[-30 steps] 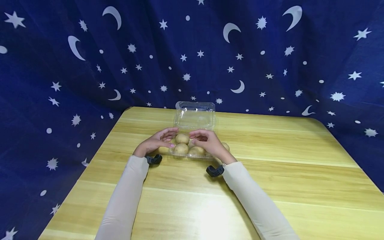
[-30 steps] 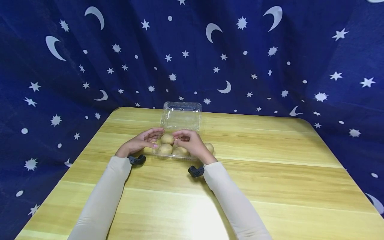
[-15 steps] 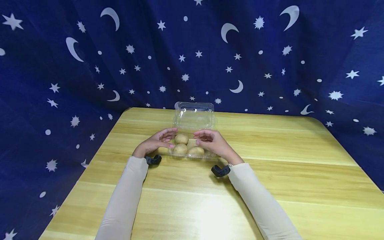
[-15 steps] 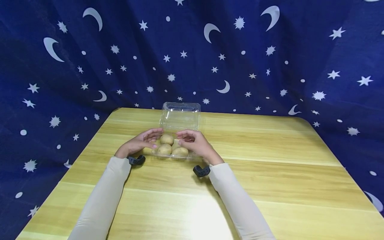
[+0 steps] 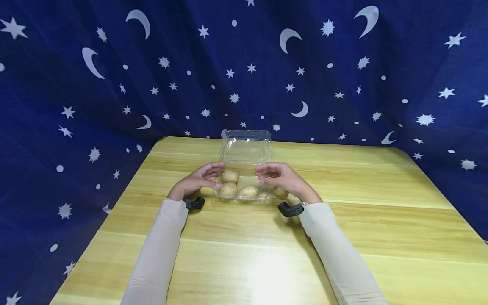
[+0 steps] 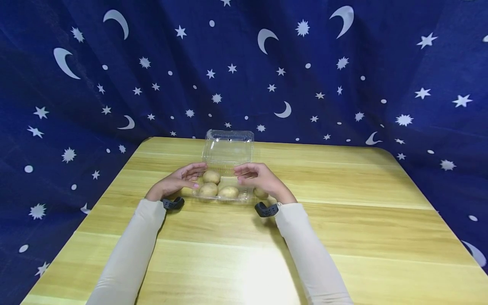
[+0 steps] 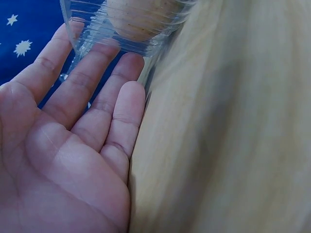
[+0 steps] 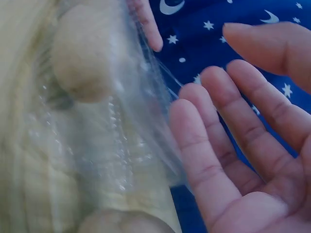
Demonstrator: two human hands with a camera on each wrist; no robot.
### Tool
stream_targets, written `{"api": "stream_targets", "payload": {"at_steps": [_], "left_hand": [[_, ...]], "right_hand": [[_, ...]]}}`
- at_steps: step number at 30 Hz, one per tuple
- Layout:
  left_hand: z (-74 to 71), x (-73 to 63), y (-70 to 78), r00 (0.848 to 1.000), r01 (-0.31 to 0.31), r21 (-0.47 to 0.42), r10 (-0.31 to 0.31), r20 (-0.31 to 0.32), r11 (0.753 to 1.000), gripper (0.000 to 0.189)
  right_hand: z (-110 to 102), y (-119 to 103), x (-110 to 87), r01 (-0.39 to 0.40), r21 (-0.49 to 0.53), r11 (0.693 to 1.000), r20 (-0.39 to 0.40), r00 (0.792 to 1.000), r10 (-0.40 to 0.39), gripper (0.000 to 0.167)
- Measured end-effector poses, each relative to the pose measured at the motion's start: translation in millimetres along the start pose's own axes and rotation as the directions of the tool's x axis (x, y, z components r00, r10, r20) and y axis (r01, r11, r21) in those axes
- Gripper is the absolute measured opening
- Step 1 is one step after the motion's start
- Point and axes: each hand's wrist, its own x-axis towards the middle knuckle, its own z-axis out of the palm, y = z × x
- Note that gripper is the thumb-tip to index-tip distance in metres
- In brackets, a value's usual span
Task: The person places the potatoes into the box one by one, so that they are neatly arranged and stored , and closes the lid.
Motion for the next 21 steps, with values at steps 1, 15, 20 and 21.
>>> {"api": "stream_targets", "payload": {"at_steps": [1,15,20,21], "left_hand": [[0.2,-0.2,0.4,1.000,0.002,0.002,-0.002,-0.001,1.000,0.087],[1.5,-2.5,2.3,1.000,0.003,-0.003,-0.003,-0.006,1.000,0.088],[0.4,-1.5,0.8,1.000,0.002,-0.012,-0.002,-0.002,1.000,0.089],[0.1,-1.3,0.5,1.000,0.002,-0.015,-0.002,-0.001,1.000,0.089]], "right_hand": [[-2,-1,-1.0,-0.006,0.004,1.000,0.003,1.000,0.006,0.048],[-21,4,-7.7,-0.008,-0.029,1.000,-0.020,1.000,0.008,0.046],[-27,7,-10.2,-0.010,-0.037,0.999,-0.048,0.999,0.008,0.047],[-28,9,-10.7,-0.010,-0.037,0.999,-0.053,0.999,0.008,0.047]]}}
